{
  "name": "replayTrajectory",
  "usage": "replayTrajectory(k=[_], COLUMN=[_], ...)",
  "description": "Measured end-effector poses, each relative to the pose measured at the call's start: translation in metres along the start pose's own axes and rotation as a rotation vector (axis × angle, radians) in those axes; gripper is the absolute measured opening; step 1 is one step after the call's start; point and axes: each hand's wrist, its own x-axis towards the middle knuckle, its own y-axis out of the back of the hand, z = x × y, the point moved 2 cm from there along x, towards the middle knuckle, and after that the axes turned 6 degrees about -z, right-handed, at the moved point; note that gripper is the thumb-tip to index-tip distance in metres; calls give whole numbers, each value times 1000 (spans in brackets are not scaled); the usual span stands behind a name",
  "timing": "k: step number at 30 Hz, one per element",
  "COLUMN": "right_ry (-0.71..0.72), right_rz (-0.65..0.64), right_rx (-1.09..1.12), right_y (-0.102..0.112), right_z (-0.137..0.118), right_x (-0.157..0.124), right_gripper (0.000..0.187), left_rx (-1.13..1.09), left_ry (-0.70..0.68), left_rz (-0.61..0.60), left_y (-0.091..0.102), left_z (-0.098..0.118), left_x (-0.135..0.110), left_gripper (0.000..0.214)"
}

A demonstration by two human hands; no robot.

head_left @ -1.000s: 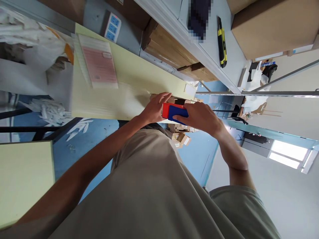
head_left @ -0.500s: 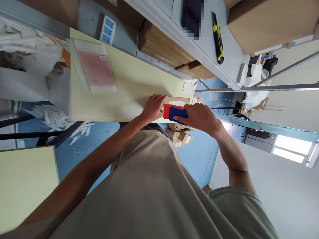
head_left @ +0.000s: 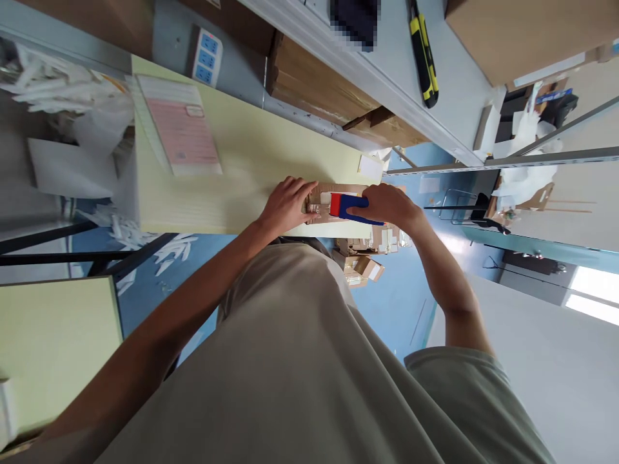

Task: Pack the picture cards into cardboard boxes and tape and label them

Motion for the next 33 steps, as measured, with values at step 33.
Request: replayTrajectory(k=[33], right_ry=[457], right_rz=[123], right_rx=[225], right_y=[-54], right_z=[81], right_x=[44], right_gripper=[55], left_rx=[91], left_ry=[879], left_rz=[816], left_y=[-72], left_z=[41], left_x=[-17], left_gripper=[17])
